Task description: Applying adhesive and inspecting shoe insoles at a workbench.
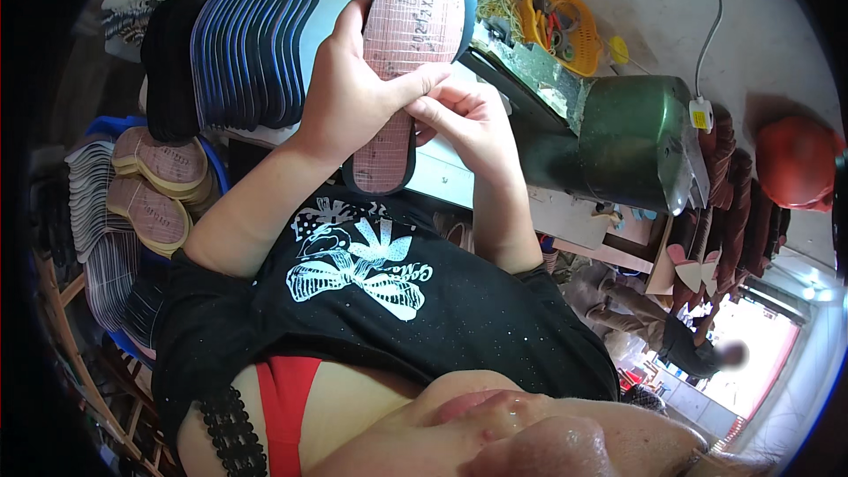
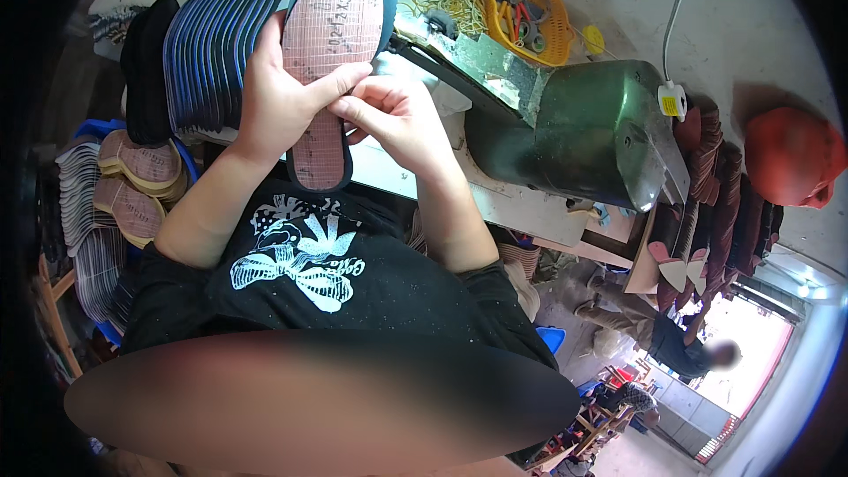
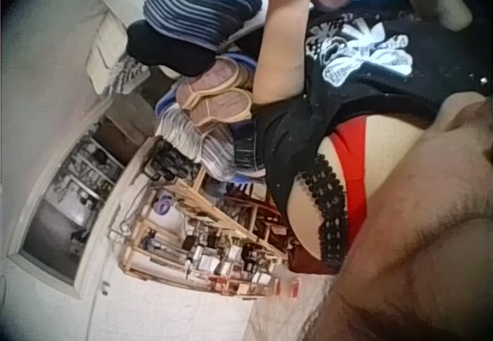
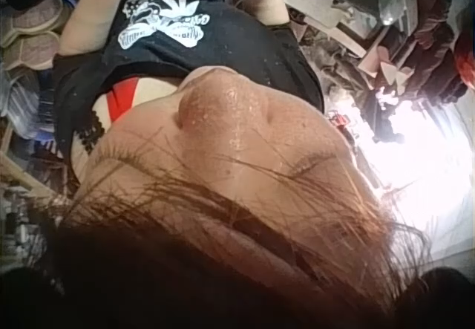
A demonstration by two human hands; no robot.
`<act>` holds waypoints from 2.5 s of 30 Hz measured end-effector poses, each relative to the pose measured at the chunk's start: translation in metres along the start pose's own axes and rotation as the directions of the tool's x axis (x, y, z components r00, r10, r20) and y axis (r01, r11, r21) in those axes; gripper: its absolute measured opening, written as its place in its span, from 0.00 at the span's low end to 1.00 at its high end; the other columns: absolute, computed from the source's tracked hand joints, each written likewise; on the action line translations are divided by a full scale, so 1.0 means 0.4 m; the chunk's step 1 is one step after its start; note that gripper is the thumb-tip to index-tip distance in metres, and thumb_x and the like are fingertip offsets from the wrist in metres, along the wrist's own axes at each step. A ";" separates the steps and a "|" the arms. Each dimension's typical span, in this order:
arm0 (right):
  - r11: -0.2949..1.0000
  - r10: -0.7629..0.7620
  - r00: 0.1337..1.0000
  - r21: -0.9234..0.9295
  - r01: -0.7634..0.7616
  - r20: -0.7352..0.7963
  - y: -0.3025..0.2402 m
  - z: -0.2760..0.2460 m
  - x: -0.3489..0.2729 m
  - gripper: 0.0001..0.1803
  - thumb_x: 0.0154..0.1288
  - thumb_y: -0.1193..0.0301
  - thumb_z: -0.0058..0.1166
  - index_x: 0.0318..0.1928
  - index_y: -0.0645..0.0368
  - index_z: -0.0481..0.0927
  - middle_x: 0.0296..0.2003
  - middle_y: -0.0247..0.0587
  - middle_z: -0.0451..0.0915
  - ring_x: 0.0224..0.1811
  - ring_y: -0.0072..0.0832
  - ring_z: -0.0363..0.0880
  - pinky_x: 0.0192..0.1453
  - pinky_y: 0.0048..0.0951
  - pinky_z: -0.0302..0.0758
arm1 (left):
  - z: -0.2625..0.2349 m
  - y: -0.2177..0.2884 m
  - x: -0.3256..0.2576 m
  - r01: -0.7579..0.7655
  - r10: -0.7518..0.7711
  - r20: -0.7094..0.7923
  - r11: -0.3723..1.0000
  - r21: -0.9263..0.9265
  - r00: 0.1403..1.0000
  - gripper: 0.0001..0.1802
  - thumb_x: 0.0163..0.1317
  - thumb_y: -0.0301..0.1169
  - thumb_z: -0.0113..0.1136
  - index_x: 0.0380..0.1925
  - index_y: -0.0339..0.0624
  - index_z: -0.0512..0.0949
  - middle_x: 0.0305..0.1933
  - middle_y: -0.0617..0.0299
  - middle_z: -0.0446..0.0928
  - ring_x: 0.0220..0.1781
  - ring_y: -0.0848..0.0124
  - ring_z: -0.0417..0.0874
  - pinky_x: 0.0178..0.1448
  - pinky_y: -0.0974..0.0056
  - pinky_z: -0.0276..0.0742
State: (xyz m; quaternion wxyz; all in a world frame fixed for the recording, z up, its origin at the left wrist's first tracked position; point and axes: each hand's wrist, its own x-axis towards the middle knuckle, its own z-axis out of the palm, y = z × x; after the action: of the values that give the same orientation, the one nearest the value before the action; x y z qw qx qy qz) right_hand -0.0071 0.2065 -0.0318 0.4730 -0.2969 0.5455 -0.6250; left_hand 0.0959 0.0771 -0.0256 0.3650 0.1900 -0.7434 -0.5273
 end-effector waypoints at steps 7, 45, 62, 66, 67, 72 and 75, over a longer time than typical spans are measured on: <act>0.995 -0.091 0.979 -0.050 0.083 -0.180 -0.009 -0.013 0.011 0.10 0.61 0.68 0.61 0.27 0.60 0.79 0.19 0.27 0.75 0.18 0.10 0.69 0.21 0.12 0.65 | 0.017 -0.079 0.048 0.268 -0.224 0.150 0.844 -0.465 0.963 0.18 0.60 0.32 0.61 0.45 0.32 0.72 0.40 0.58 0.77 0.41 0.73 0.79 0.48 0.69 0.74; 0.819 0.083 0.915 0.550 0.163 -0.395 0.045 -0.012 0.064 0.16 0.67 0.65 0.49 0.43 0.68 0.75 0.30 0.50 0.82 0.29 0.33 0.84 0.33 0.28 0.80 | 0.168 -0.179 0.445 -0.613 0.387 0.496 0.647 0.454 0.777 0.30 0.56 0.54 0.59 0.47 0.40 0.76 0.50 0.47 0.73 0.58 0.56 0.69 0.63 0.48 0.62; 0.868 0.081 0.910 0.478 0.137 -0.407 0.029 -0.038 0.104 0.23 0.70 0.58 0.46 0.47 0.70 0.76 0.36 0.53 0.82 0.34 0.33 0.85 0.36 0.25 0.82 | 0.109 -0.085 0.515 -0.622 -0.155 0.980 0.757 0.199 0.125 0.24 0.61 0.50 0.55 0.39 0.37 0.75 0.30 0.57 0.75 0.32 0.66 0.74 0.40 0.61 0.72; 0.849 0.079 0.900 0.502 0.164 -0.428 0.025 -0.037 0.107 0.26 0.70 0.56 0.45 0.43 0.72 0.76 0.34 0.53 0.81 0.32 0.33 0.84 0.33 0.24 0.82 | 0.083 -0.062 0.465 -0.322 -0.361 0.910 0.853 0.411 0.205 0.17 0.65 0.43 0.54 0.31 0.38 0.72 0.25 0.64 0.67 0.28 0.76 0.65 0.31 0.68 0.66; 0.854 0.065 0.897 0.490 0.177 -0.437 0.026 -0.038 0.106 0.25 0.70 0.56 0.46 0.43 0.72 0.76 0.35 0.52 0.81 0.32 0.33 0.84 0.33 0.23 0.82 | 0.079 -0.056 0.451 -0.163 -0.432 0.879 0.870 0.465 0.202 0.17 0.65 0.43 0.54 0.31 0.38 0.72 0.25 0.66 0.67 0.28 0.77 0.64 0.31 0.68 0.66; 0.843 0.029 0.891 0.490 0.221 -0.452 0.032 -0.037 0.102 0.22 0.68 0.58 0.51 0.43 0.70 0.77 0.35 0.48 0.82 0.32 0.31 0.85 0.31 0.21 0.81 | 0.064 -0.054 0.406 -0.003 -0.478 0.823 0.864 0.503 0.307 0.19 0.62 0.45 0.58 0.26 0.37 0.76 0.22 0.67 0.71 0.25 0.80 0.68 0.29 0.70 0.65; 0.865 0.034 0.888 0.458 0.204 -0.459 0.037 -0.034 0.098 0.18 0.66 0.60 0.53 0.42 0.66 0.78 0.34 0.43 0.82 0.30 0.27 0.83 0.33 0.20 0.79 | 0.056 -0.062 0.387 0.032 -0.538 0.776 0.828 0.560 0.329 0.20 0.61 0.47 0.58 0.25 0.40 0.78 0.21 0.66 0.74 0.22 0.81 0.70 0.28 0.72 0.67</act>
State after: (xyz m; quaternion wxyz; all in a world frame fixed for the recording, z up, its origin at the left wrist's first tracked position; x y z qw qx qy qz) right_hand -0.0299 0.1768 -0.0547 0.3639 -0.0369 0.4482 -0.8157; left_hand -0.0257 -0.0212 0.0005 -0.2631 0.0780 -0.8687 -0.4124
